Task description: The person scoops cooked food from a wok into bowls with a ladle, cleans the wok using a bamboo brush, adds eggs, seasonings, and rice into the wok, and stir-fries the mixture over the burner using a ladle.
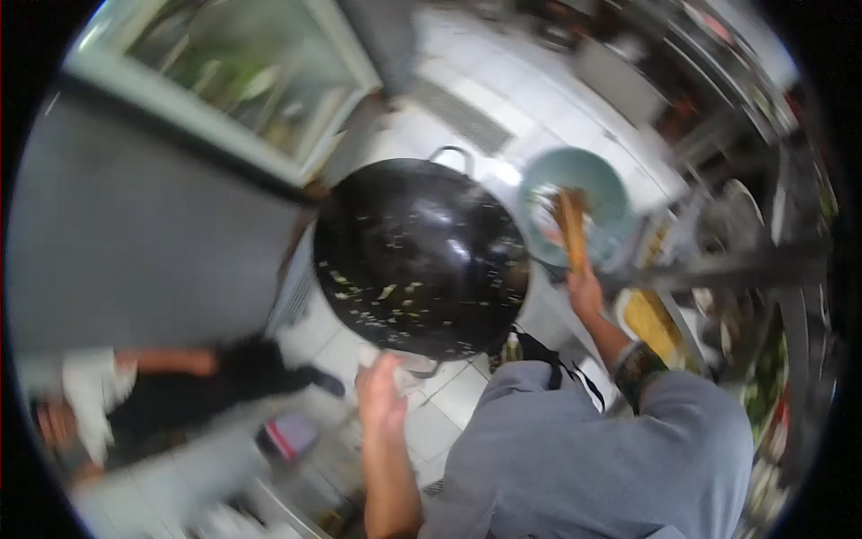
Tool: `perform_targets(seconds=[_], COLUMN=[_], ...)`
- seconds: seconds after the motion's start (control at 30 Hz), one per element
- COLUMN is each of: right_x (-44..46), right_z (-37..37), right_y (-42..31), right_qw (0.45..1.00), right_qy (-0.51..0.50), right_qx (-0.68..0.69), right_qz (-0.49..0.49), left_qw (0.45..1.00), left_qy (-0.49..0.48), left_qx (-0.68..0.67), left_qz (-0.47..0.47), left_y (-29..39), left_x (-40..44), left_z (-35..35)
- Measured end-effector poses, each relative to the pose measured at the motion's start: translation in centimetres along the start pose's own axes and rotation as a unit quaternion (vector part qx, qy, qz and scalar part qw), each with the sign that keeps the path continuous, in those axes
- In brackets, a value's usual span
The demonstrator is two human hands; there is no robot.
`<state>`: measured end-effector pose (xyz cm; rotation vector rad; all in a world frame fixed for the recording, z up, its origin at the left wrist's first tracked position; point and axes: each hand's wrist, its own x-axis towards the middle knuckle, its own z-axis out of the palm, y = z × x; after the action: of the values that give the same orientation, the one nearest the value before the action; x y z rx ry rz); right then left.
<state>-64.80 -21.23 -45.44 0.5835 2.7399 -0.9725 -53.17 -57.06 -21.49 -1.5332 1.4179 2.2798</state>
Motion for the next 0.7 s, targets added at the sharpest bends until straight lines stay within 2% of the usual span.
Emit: perform_targets(seconds=[0.03,0.07,0.1,0.13,0.17,0.2,0.23,0.27,0.3,0.37,0.43,0.47,0.5,0.57,0.6,0.67,0.7], right_x=[-0.4,-0.1,0.4,1.8,6.1,9.3,9.7,4.7,3.8,2.7,0.2,-3.8,-4.1,-7.5,-10.6,-15.6,-20.1], right_z=[-0.3,0.3,1.6,2.8,7.1,10.2,7.8,5.6,6.5,9.5,13.1,8.4,12.9,14.9,14.7,14.4,11.5], right_y=[0.3,0.3,0.7,3.1,9.0,13.4,8.0,4.0,2.7,2.5,2.8,-4.6,-4.4,-5.0,-5.9,-7.2,-9.2], right_qw=[0.999,0.991,0.988,0.932,0.992,0.965,0.982,0.984,0.972,0.947,0.876,0.916,0.894,0.865,0.824,0.717,0.665], right_qy=[-0.043,-0.097,-0.099,-0.148,-0.119,-0.017,-0.066,-0.040,-0.076,-0.129,-0.103,-0.271,-0.337,-0.393,-0.489,-0.637,-0.688], right_qx=[-0.016,-0.087,-0.121,-0.294,0.036,-0.056,0.033,-0.038,0.013,0.069,0.070,0.036,0.042,0.048,0.006,-0.058,-0.086], right_qz=[-0.014,0.014,0.011,-0.152,-0.032,-0.255,-0.176,-0.172,-0.221,-0.288,-0.467,-0.295,-0.293,-0.308,-0.287,-0.277,-0.278], left_qw=[0.996,0.996,0.991,0.977,0.973,0.960,0.942,0.924,0.905,0.847,0.803,0.778,0.767,0.681,0.653,0.564,0.552], left_qy=[0.079,0.078,0.030,0.020,0.061,0.107,0.102,0.098,0.132,0.261,0.302,0.323,0.344,0.474,0.477,0.533,0.574], left_qx=[-0.037,-0.038,-0.118,-0.194,-0.214,-0.249,-0.307,-0.355,-0.384,-0.452,-0.492,-0.507,-0.508,-0.527,-0.542,-0.574,-0.544], left_qz=[0.000,0.017,0.059,0.081,0.054,0.069,0.088,0.100,0.132,0.098,0.150,0.182,0.187,0.184,0.226,0.260,0.264], left_y=[-0.7,-0.7,-3.3,-6.1,-6.2,-7.3,-7.4,-10.0,-13.0,-20.3,-24.9,-22.0,-22.7,-26.2,-29.9,-30.4,-31.4], left_x=[-3.2,-6.1,-7.3,-9.0,-13.1,-16.8,-19.3,-22.7,-25.0,-29.4,-35.0,-36.9,-36.6,-39.6,-40.2,-44.4,-46.3], left_z=[-1.0,-2.1,-5.1,-7.7,-8.9,-10.0,-9.0,-10.2,-11.4,-12.9,-12.3,-10.3,-10.2,-10.9,-11.5,-10.9,-11.1])
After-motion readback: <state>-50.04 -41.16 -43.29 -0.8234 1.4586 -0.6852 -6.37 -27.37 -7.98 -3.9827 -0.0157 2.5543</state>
